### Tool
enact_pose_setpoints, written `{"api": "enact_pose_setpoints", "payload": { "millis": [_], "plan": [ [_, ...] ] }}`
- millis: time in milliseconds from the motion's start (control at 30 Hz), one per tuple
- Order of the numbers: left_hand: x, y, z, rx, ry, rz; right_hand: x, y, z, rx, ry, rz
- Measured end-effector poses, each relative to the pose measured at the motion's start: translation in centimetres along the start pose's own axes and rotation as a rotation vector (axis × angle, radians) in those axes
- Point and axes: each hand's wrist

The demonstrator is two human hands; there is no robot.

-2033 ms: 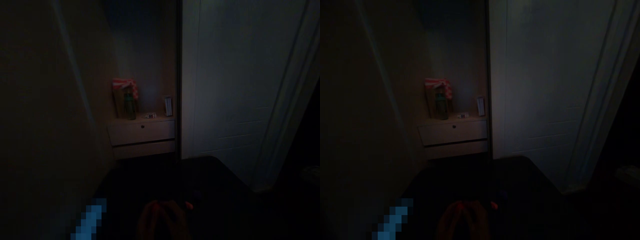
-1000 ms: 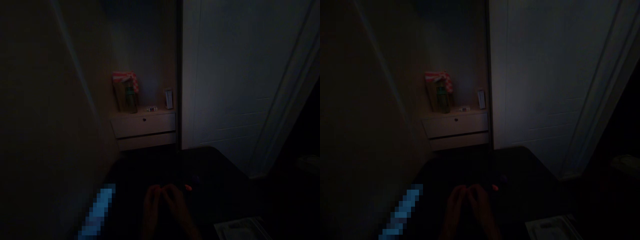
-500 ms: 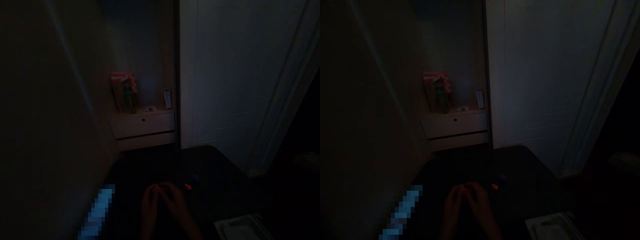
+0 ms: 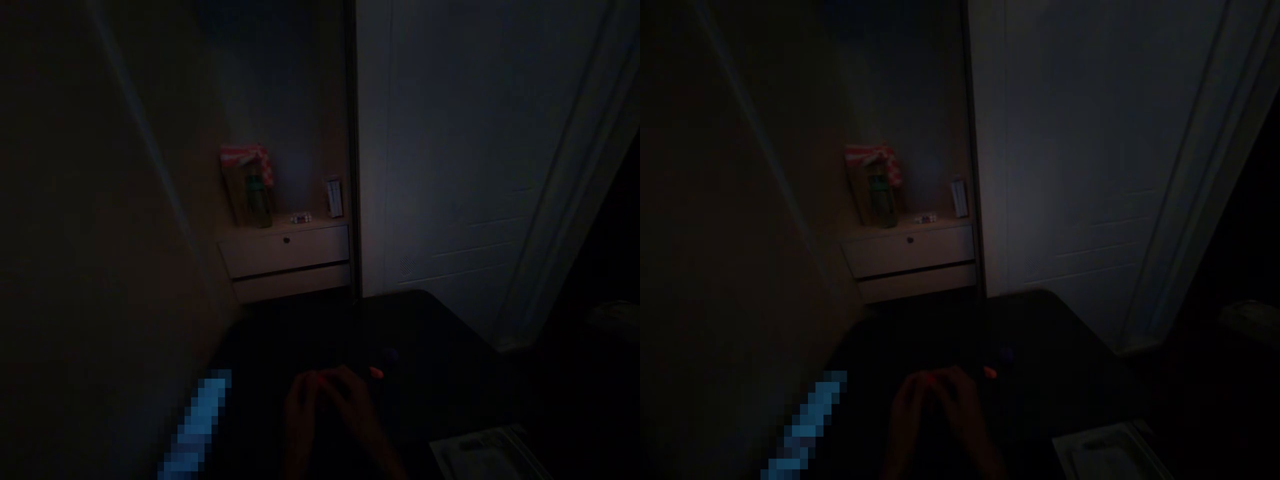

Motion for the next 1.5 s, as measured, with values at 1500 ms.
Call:
{"api": "enact_pose_setpoints", "payload": {
  "millis": [1500],
  "plan": [
    [-0.2, 0.4, 0.3, -0.051, 0.066, -0.063, -0.7, -1.3, 0.0, -0.194, -0.035, -0.058]
  ]
}}
Point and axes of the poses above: each hand's wrist, its own x-axis towards the middle knuckle, its own z-axis out of the palm, y = z × x, and after that the axes turned 15 degrees about -x, right-handed
